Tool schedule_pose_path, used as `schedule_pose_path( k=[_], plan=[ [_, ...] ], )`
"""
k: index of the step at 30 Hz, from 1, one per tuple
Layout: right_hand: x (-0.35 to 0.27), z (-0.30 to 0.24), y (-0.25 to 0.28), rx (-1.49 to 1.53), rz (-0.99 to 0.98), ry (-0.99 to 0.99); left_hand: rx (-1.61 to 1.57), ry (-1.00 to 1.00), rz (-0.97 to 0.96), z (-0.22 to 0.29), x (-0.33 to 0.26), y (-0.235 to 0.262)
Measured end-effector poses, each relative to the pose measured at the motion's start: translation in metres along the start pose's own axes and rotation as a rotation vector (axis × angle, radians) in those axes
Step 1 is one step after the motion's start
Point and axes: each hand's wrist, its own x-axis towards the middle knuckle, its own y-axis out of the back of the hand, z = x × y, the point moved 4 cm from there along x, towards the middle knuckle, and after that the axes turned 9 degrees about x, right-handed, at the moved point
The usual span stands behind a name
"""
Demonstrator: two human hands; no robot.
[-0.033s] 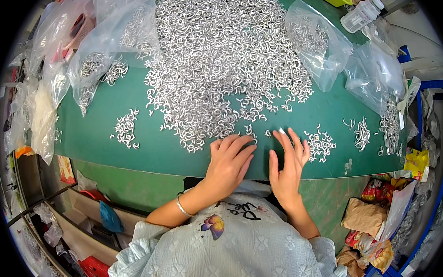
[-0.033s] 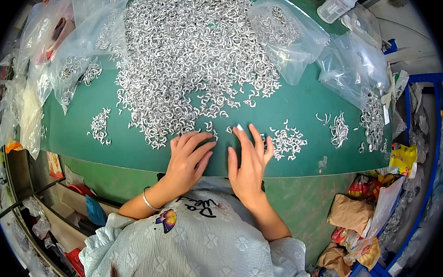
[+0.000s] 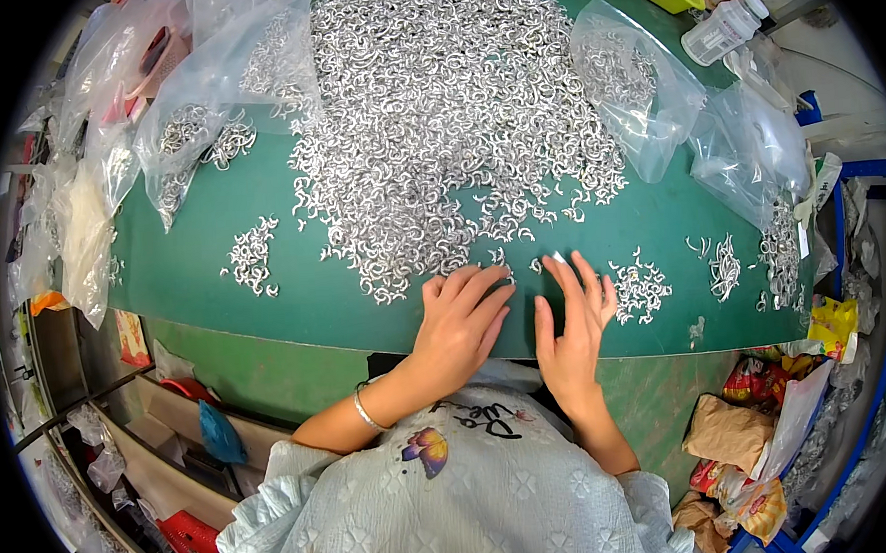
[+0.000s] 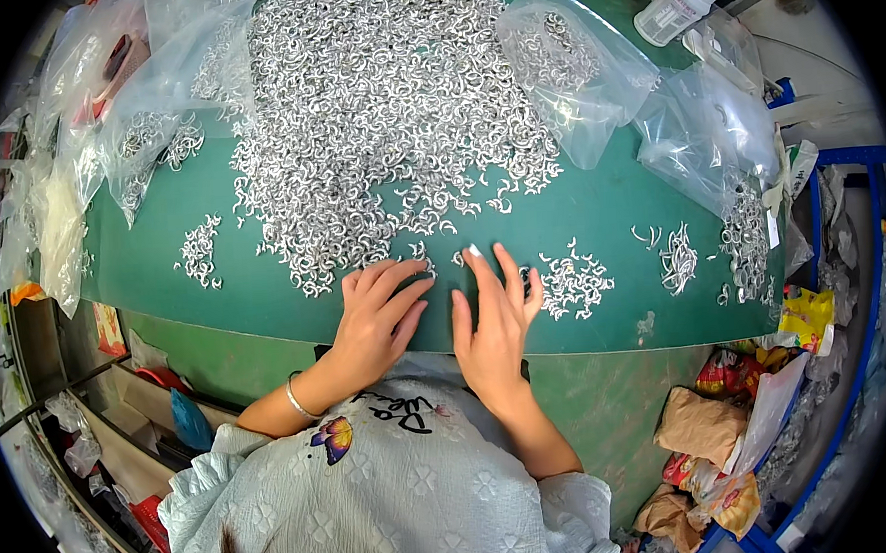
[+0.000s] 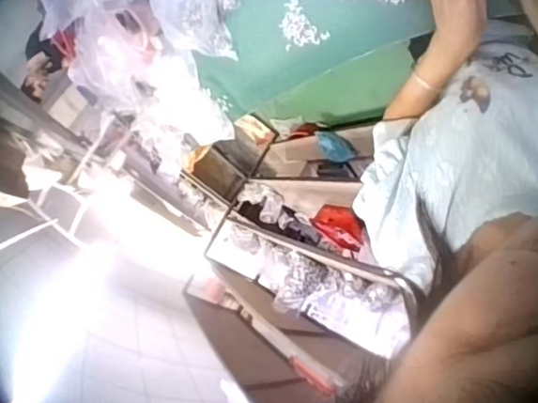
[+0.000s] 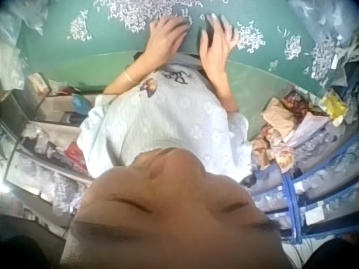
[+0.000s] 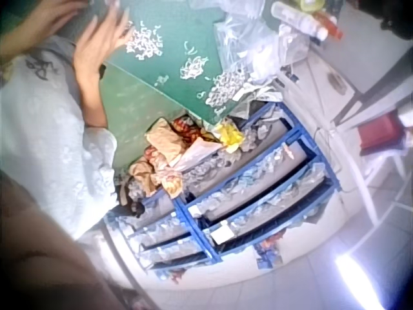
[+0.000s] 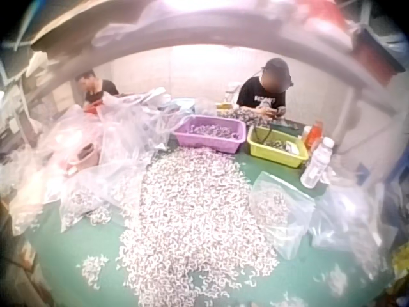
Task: The person sorts small C-shaped metal parts by hand on a green workbench, arranging them into piles and reaching into plastic bags to retrieve more items.
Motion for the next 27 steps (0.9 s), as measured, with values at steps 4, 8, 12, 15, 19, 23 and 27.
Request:
schedule_pose_path(
  k=[4,8,12,15,19,23,27],
  plan=[
    [0.001,0.0,-0.003,-0.06,0.001,0.018,0.018,-0.005,-0.022,0.003,0.005,-0.002],
    [-0.003,0.006,0.005,-0.042,0.075,0.005,-0.005,-0.013,-0.03,0.0,0.0,-0.001],
    [0.001,0.005,0.003,0.008,0.047,0.034,-0.049,0.026,0.002,-0.001,0.002,-0.001],
    [0.0,0.009,0.004,-0.005,0.1,0.039,-0.048,0.042,0.005,0.0,0.004,0.002],
    [-0.002,0.016,0.011,0.013,0.181,-0.003,-0.051,0.051,0.024,-0.002,0.002,0.003],
    [-0.003,0.017,0.016,0.266,0.226,-0.11,-0.086,0.056,0.02,0.0,0.003,0.003],
    [-0.009,0.018,0.008,0.688,0.204,-0.261,-0.167,0.074,0.008,0.007,0.009,0.005]
  ],
)
